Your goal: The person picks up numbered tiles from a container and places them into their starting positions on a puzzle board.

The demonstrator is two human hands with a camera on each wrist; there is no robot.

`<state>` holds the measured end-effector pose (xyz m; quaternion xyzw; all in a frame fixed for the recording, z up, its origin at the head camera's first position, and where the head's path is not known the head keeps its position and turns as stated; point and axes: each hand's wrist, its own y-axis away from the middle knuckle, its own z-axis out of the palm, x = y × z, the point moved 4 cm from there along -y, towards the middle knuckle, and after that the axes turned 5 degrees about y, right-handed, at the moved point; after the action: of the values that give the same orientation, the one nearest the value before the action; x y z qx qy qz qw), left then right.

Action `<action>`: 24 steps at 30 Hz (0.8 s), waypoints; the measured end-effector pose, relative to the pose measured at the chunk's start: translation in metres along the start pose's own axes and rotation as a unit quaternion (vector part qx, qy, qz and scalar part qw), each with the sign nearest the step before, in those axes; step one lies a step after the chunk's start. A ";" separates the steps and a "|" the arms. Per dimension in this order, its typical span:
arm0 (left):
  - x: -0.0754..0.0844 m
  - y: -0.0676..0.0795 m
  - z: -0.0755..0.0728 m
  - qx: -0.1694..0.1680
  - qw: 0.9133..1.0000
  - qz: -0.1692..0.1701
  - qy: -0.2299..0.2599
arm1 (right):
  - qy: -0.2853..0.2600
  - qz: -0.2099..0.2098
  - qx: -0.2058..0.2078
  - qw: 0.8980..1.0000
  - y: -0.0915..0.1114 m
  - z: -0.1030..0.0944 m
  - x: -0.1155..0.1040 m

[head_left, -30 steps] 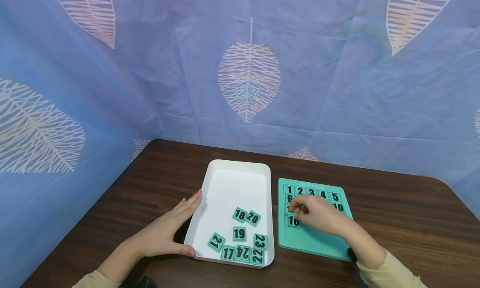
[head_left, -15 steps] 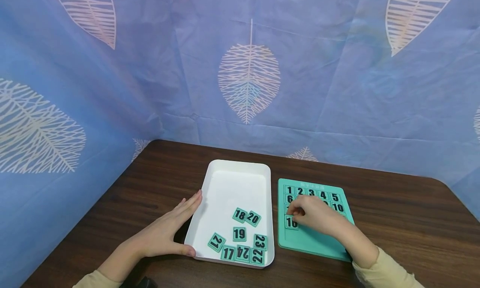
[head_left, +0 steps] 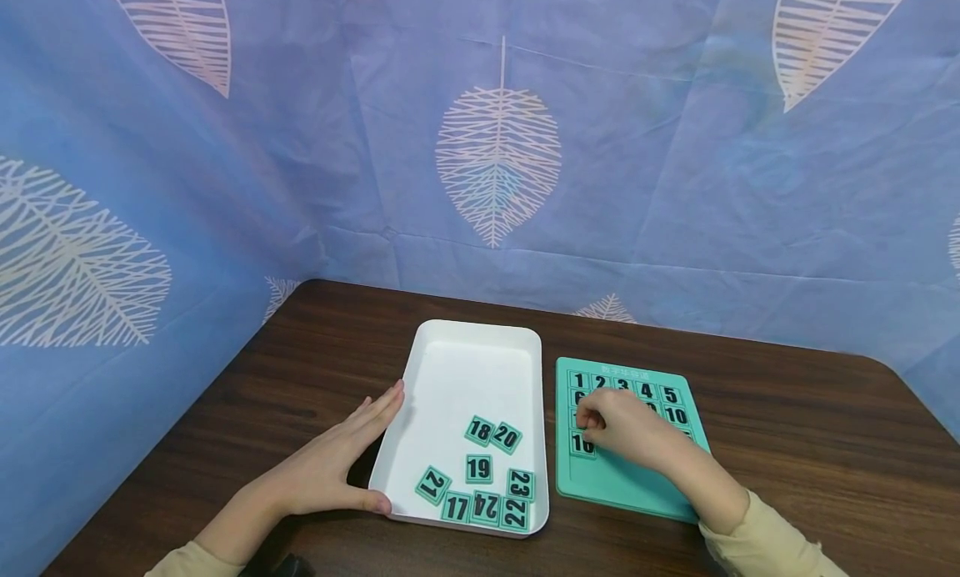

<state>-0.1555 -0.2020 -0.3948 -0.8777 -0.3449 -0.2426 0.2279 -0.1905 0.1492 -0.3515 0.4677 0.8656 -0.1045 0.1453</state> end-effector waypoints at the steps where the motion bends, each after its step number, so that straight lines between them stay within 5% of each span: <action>1: 0.000 0.000 0.000 0.000 1.000 -0.001 0.001 | -0.001 0.005 0.001 1.000 0.000 0.000 0.001; 15: 0.000 0.000 0.000 -0.009 1.000 -0.021 0.011 | 0.005 0.015 0.009 1.000 -0.002 -0.001 0.001; 24: -0.002 0.000 0.000 -0.007 1.000 -0.013 0.006 | -0.001 -0.001 0.047 0.999 -0.009 -0.006 -0.028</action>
<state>-0.1562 -0.2028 -0.3961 -0.8733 -0.3532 -0.2529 0.2207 -0.1844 0.1243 -0.3361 0.4732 0.8601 -0.1451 0.1237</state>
